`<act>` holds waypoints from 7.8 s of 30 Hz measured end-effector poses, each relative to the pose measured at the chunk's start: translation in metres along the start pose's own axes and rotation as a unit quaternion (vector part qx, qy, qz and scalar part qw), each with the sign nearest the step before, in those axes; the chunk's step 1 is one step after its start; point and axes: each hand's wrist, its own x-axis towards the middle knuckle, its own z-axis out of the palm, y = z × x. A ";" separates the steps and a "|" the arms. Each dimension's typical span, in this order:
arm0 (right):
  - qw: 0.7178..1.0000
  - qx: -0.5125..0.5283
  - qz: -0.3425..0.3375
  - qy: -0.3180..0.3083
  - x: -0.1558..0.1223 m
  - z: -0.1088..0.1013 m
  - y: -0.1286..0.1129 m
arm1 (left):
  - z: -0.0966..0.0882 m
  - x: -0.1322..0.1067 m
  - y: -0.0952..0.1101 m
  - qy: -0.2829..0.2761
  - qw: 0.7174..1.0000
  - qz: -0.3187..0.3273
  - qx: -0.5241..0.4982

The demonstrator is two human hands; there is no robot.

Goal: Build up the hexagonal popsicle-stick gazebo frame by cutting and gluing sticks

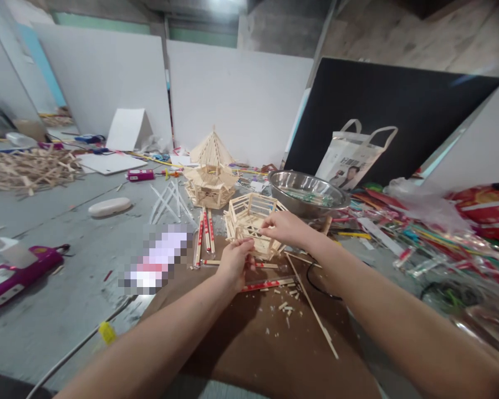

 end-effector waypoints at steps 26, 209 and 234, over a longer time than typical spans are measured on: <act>0.999 -0.021 0.026 0.036 -0.006 0.005 -0.008 | -0.025 0.020 0.057 0.075 0.840 0.366 0.393; 0.988 0.063 0.001 0.142 -0.027 0.034 0.010 | -0.043 0.067 0.107 -0.246 0.561 0.377 0.694; 0.983 0.072 0.003 0.167 -0.030 0.037 0.011 | -0.036 0.064 0.098 -0.249 0.525 0.405 0.706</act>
